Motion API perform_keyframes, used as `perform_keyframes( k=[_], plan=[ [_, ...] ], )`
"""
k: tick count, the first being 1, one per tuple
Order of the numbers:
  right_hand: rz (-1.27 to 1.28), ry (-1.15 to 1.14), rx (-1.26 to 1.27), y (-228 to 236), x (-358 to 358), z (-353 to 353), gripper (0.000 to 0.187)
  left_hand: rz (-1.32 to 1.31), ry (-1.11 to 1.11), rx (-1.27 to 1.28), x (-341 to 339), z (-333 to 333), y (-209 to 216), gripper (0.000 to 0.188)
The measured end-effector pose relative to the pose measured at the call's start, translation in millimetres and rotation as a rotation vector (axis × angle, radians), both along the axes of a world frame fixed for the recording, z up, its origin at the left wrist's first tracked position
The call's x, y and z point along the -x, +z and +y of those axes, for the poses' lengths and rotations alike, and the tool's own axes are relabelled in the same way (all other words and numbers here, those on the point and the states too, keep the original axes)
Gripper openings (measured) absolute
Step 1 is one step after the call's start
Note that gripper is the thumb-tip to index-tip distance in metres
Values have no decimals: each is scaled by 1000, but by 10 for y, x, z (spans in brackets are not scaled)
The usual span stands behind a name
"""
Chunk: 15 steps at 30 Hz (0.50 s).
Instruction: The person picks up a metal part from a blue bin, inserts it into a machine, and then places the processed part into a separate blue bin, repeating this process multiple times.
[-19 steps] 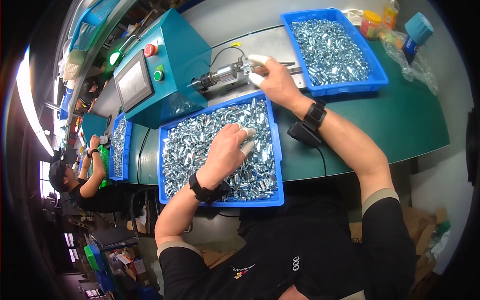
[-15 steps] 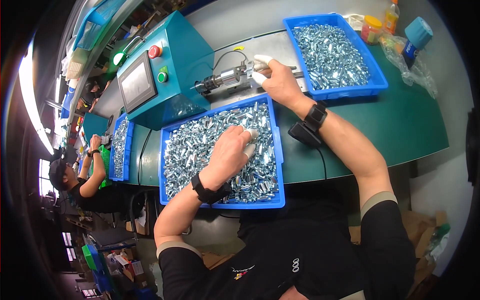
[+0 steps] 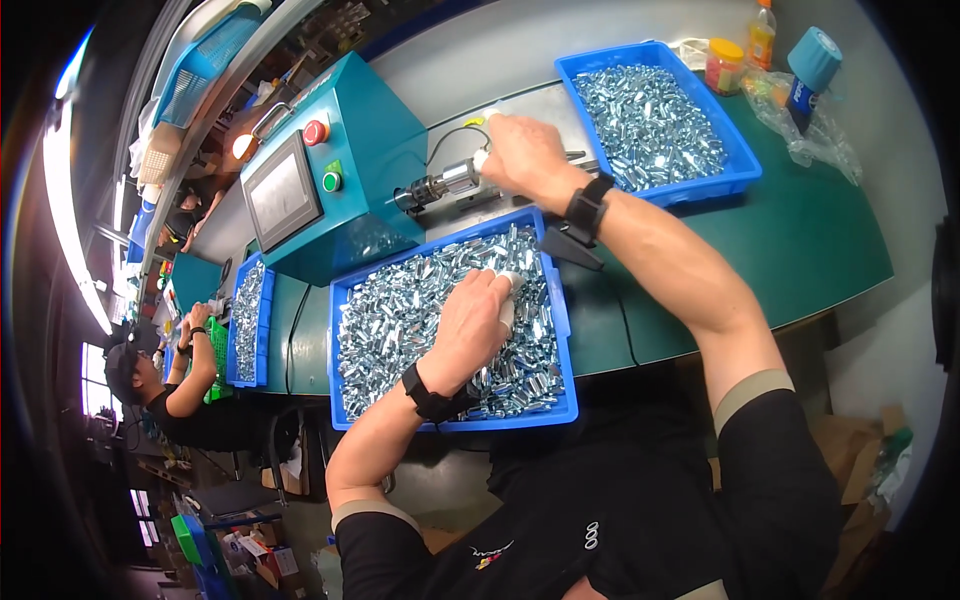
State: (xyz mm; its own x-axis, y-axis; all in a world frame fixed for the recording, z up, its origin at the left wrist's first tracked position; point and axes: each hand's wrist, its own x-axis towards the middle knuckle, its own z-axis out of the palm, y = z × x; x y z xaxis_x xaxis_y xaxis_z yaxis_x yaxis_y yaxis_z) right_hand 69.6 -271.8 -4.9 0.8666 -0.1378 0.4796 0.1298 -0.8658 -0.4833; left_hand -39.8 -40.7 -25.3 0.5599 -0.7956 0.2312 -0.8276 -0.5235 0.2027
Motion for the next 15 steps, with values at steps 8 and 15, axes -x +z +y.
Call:
perform_keyframes(
  k=[8, 15],
  plan=[
    [144, -255, 46, -245, 666, -1287, 55, 186, 49, 165, -252, 38, 253, 26],
    [-231, -249, 34, -596, 1096, -1349, 44, 415, 131, 436, -932, -452, 551, 24]
  ],
)
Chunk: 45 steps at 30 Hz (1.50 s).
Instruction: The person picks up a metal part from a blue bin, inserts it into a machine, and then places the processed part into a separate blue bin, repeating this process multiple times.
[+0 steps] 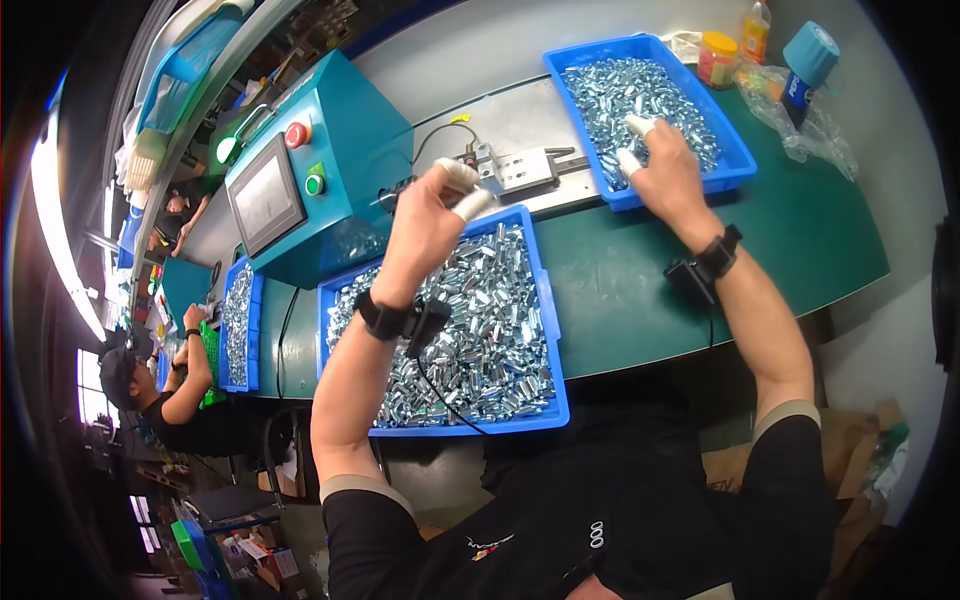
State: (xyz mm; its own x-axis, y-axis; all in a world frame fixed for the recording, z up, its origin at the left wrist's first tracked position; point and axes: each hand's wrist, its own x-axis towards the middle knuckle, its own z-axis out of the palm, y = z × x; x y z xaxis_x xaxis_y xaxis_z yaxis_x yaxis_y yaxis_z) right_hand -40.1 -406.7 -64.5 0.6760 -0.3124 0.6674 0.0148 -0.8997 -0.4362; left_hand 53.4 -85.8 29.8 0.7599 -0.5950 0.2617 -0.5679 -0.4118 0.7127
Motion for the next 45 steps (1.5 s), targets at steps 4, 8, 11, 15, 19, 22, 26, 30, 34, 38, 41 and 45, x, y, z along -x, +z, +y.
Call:
perform_keyframes(
  k=[4, 8, 11, 15, 19, 22, 26, 30, 34, 38, 41, 45],
  plan=[
    [10, -7, -44, -76, 39, 93, 42, 12, 26, 0, -389, -173, -29, 23],
    [-55, 29, -38, -20, 52, 97, 40, -52, 43, -53, -588, -279, -107, 22],
    [-8, 41, -45, -27, 56, 80, 40, -190, 36, -117, -617, -301, -152, 20],
    [-10, 51, -51, -30, 64, 65, 38, -238, 102, -174, -580, -299, -126, 19],
    [-27, 53, -52, -42, 61, 75, 37, -205, 102, -134, -579, -294, -133, 20],
    [-29, 55, -57, -43, 62, 84, 37, -304, 53, -162, -594, -311, -144, 21],
    [-21, 51, -66, -47, 75, 80, 37, -328, 67, -208, -609, -272, -145, 20],
    [-20, 51, -76, -26, 85, 91, 37, -334, 44, -236, -644, -229, -112, 25],
    [-21, 49, -68, -48, 77, 76, 36, -360, 13, -280, -650, -210, -107, 14],
    [-36, 50, -56, -58, 64, 70, 36, -616, -38, -359, -654, -220, -117, 16],
    [-40, 51, -57, -55, 79, 65, 35, -690, -61, -376, -644, -224, -117, 18],
    [-20, 50, -51, -54, 85, 66, 36, -754, -94, -421, -607, -183, -142, 21]
  ],
)
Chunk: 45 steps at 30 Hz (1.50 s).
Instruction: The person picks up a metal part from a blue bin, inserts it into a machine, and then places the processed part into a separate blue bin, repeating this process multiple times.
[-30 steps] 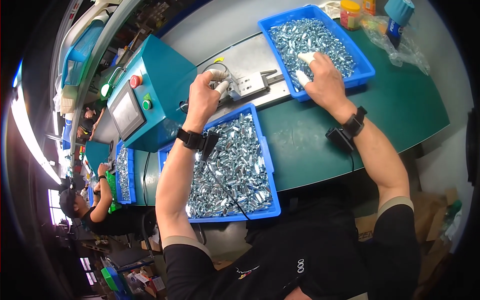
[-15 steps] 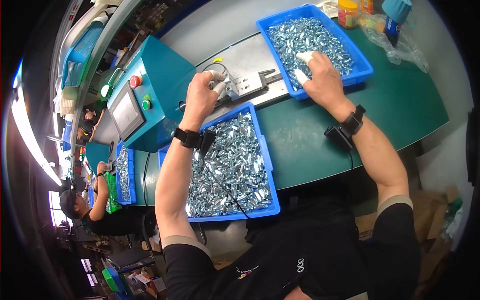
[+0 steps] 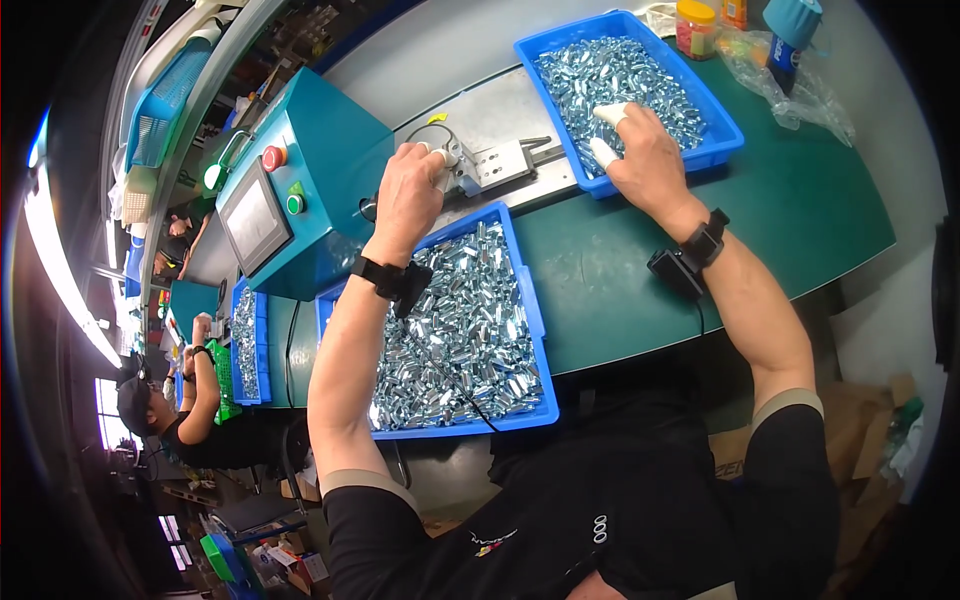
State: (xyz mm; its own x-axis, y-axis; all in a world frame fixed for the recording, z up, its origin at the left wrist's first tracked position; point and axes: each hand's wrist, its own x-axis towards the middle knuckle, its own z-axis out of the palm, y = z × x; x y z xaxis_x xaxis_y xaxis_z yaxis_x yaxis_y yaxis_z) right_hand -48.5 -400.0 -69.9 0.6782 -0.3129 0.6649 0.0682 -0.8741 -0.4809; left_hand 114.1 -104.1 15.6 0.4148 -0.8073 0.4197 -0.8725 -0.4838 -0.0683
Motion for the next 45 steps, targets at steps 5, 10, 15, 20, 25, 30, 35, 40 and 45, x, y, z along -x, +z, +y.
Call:
perform_keyframes(
  k=[5, 10, 15, 20, 25, 30, 35, 40, 45],
  plan=[
    [-74, 82, 19, 31, 18, 132, 41, -86, -107, 95, 159, 4, 43, 23],
    [111, 489, -347, 195, -121, 581, 52, -26, -54, 193, 556, 200, 106, 26],
    [237, 656, -500, 252, -457, 850, 59, 72, -45, 152, 932, 426, 68, 28],
    [247, 723, -528, 158, -632, 991, 62, 180, -13, 192, 1216, 699, 47, 28],
    [331, 678, -553, 111, -741, 1026, 62, 252, 11, 229, 1342, 890, 18, 29],
    [363, 651, -521, 284, -718, 1142, 60, 274, 60, 231, 1429, 1027, 6, 28],
    [197, 665, -499, 118, -724, 1178, 60, 282, 77, 270, 1589, 1093, 26, 30],
    [7, 569, -363, -69, -723, 1283, 63, 295, 151, 379, 2052, 1231, -54, 31],
    [81, 585, -345, 68, -690, 1253, 62, 387, 267, 567, 2593, 1262, -523, 30]
  ],
)
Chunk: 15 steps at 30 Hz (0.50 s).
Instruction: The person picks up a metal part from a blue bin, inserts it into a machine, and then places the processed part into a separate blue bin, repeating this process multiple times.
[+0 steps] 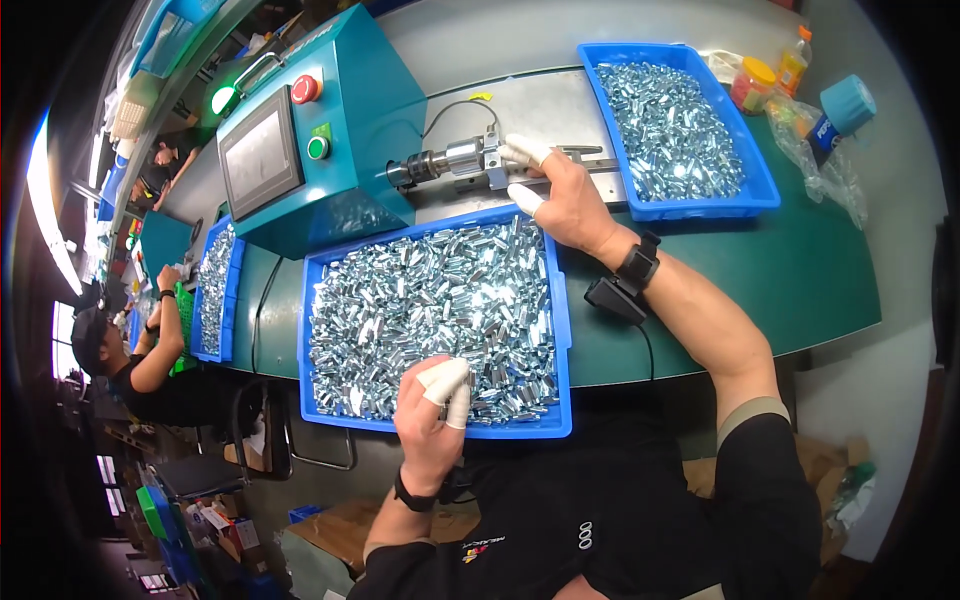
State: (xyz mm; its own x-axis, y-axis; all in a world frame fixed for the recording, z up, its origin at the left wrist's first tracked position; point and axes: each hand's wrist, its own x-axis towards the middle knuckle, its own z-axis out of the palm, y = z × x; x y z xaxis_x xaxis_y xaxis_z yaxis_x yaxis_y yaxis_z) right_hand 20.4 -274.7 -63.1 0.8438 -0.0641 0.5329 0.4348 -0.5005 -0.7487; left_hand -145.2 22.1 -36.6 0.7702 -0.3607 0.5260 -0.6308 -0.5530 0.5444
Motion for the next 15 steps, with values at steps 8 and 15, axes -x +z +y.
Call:
perform_keyframes(
  k=[8, 15],
  plan=[
    [15, 105, -56, -74, -53, -30, 62, -126, 172, 78, 85, -109, -208, 28],
    [52, 110, -86, -85, -28, 12, 64, -139, 156, 41, 106, -77, -250, 28]
  ],
)
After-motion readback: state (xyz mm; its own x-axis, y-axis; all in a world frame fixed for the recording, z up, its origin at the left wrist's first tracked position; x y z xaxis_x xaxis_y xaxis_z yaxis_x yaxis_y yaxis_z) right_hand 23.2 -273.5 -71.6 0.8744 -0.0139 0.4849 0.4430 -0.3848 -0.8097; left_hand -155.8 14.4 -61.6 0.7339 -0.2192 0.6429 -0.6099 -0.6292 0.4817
